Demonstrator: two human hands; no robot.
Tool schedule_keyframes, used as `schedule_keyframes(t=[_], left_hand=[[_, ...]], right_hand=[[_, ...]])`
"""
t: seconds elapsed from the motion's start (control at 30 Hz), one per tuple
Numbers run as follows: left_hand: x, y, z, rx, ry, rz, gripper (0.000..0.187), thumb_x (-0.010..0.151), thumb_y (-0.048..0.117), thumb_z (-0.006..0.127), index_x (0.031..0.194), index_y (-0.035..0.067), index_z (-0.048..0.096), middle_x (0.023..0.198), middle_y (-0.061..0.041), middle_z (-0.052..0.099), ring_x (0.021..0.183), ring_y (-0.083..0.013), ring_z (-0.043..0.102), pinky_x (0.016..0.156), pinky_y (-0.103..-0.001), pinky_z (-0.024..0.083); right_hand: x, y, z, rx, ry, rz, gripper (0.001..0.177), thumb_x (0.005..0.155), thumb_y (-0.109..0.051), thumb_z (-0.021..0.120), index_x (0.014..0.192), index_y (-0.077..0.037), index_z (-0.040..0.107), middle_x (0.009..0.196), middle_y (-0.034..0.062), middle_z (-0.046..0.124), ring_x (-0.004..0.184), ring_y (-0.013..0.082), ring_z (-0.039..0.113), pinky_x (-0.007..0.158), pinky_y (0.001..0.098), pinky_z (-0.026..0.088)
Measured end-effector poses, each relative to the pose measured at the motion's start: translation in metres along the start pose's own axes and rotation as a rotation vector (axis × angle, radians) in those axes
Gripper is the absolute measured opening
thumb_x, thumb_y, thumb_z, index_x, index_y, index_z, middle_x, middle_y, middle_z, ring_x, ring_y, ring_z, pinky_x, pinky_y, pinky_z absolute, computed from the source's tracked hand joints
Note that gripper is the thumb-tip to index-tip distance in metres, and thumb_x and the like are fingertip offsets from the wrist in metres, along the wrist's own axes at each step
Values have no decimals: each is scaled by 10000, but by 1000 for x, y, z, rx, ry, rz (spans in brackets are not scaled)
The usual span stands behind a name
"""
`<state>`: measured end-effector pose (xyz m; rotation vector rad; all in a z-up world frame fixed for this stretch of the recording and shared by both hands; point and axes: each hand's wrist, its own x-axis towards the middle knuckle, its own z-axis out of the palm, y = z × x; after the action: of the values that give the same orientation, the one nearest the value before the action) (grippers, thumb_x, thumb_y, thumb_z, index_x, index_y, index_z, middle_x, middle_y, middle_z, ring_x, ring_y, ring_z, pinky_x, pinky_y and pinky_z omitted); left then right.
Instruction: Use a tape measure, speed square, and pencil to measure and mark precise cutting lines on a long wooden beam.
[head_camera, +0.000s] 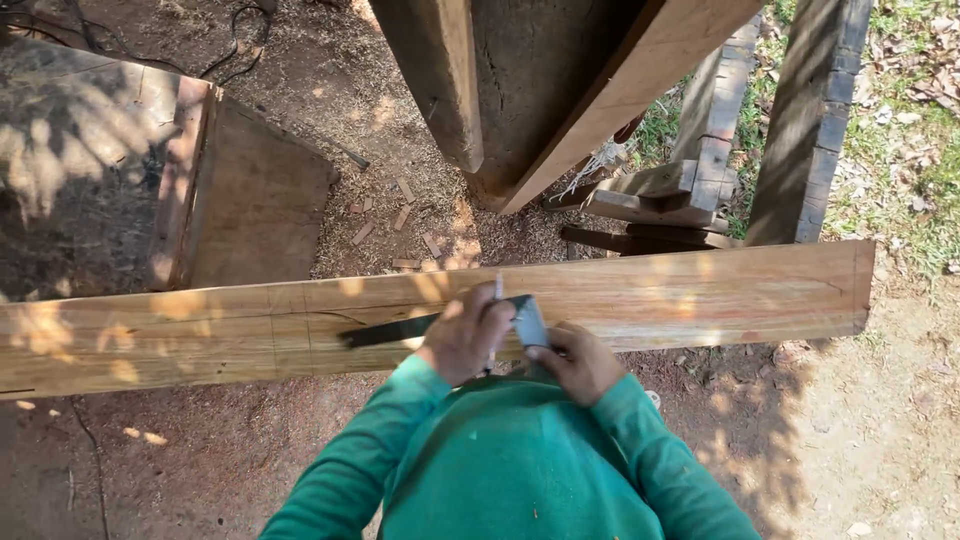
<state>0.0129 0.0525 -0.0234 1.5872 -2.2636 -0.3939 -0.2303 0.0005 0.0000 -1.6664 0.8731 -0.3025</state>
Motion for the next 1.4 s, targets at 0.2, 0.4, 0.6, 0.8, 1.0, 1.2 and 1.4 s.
schedule_keyframes(t=[0.2, 0.4, 0.6, 0.8, 1.0, 1.2, 1.4], left_hand=[[42, 53, 9, 27, 412, 176, 74, 999, 104, 543, 1061, 64, 544, 1085, -211, 585, 1056, -447, 653, 894, -525, 518], [1, 48, -1, 95, 379, -30, 140, 993, 221, 622, 1045, 104, 567, 1292, -214, 629, 1202, -457, 599, 1012, -587, 426], [4, 57, 4, 40, 145, -94, 342, 870, 160, 749, 1116, 64, 532, 1455, -215, 534, 1359, -398, 489, 1162, -586, 339], [14, 62, 12, -59, 55, -64, 342, 902, 146, 711, 1144, 46, 491, 1470, -239, 508, 1412, -427, 434, 1220, -574, 286], [10, 64, 20, -89, 26, -66, 350, 904, 145, 729, 1153, 48, 502, 1528, -245, 468, 1477, -422, 369, 1244, -528, 301], [7, 64, 21, -70, 9, -79, 343, 930, 183, 735, 1155, 51, 512, 1531, -234, 472, 1501, -393, 345, 1263, -499, 304], [7, 62, 20, -109, -5, -73, 305, 949, 176, 694, 1167, 45, 526, 1542, -225, 461, 1500, -402, 350, 1243, -508, 327]], right_hand=[[-64, 77, -76, 161, 101, 474, 347, 968, -400, 690, 1007, -90, 840, 898, 181, 792, 860, 326, 754, 828, 497, 575], [-85, 124, -142, -12, 90, 676, 549, 928, -504, 699, 840, 34, 763, 739, 265, 732, 824, 411, 706, 815, 515, 537], [-82, 154, -160, -151, 69, 743, 493, 994, -403, 588, 1020, 51, 779, 727, 179, 756, 644, 266, 656, 634, 360, 507], [-83, 172, -171, -281, 51, 863, 545, 962, -527, 566, 1202, -97, 800, 936, 174, 813, 858, 325, 727, 796, 412, 525], [-78, 174, -174, -253, 51, 882, 540, 981, -488, 591, 1084, -10, 821, 898, 184, 799, 823, 304, 699, 784, 399, 518], [-78, 199, -172, -245, -32, 850, 531, 1012, -497, 542, 1075, -44, 811, 932, 197, 811, 824, 297, 748, 779, 400, 601], [-76, 204, -171, -215, -36, 888, 492, 1012, -449, 584, 1140, -28, 805, 970, 211, 838, 770, 306, 774, 731, 384, 620]])
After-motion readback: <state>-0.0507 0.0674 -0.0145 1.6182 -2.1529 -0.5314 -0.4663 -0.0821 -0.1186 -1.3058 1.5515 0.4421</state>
